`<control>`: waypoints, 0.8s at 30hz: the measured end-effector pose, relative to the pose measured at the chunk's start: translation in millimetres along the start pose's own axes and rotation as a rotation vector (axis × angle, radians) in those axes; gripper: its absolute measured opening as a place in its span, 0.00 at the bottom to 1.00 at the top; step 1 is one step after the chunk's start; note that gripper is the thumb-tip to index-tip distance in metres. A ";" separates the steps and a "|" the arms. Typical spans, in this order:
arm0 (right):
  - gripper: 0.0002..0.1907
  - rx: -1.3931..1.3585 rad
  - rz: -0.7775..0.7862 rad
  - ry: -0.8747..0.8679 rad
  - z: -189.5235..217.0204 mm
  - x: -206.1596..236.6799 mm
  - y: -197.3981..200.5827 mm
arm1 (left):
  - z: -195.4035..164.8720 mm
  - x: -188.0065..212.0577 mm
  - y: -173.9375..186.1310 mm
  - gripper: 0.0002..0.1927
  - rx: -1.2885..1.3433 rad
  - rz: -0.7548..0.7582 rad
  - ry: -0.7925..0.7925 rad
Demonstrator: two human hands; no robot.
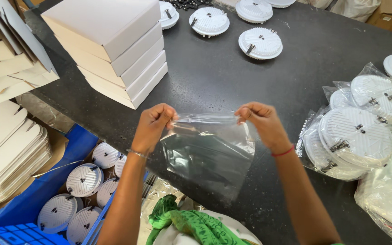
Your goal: The person places round LED ceiling light panels into clear plastic bags one at a time, pulls the bag over each unit, and sets the bagged lights onto a growing stack on the workbench. They occasionally reposition unbagged panels and boxes on the table while working through the pile.
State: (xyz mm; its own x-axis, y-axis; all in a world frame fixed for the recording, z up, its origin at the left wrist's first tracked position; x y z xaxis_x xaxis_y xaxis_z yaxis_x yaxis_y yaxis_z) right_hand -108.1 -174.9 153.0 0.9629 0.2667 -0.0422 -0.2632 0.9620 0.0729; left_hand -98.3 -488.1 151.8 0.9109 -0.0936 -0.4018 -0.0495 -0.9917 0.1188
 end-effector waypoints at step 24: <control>0.20 1.270 -0.427 0.377 26.1 2.8 -74.4 | -40.9 31.4 -50.6 0.30 -1.104 0.233 -0.431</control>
State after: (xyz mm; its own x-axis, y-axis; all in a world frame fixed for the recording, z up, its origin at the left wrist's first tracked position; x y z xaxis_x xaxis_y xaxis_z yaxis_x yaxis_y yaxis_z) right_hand -84.3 -247.3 173.4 0.8265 0.1644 -0.5384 0.4733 0.3151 0.8226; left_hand -50.5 -437.3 170.3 0.7051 -0.4904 -0.5121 0.3737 -0.3568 0.8562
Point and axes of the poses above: each hand's wrist, its own x-axis away from the middle knuckle, its own y-axis out of the back of the hand, z = x × y, the point moved 7 cm from there along -x, towards the middle knuckle, and after that the axes turned 13 degrees about -y, right-handed, at the moved point
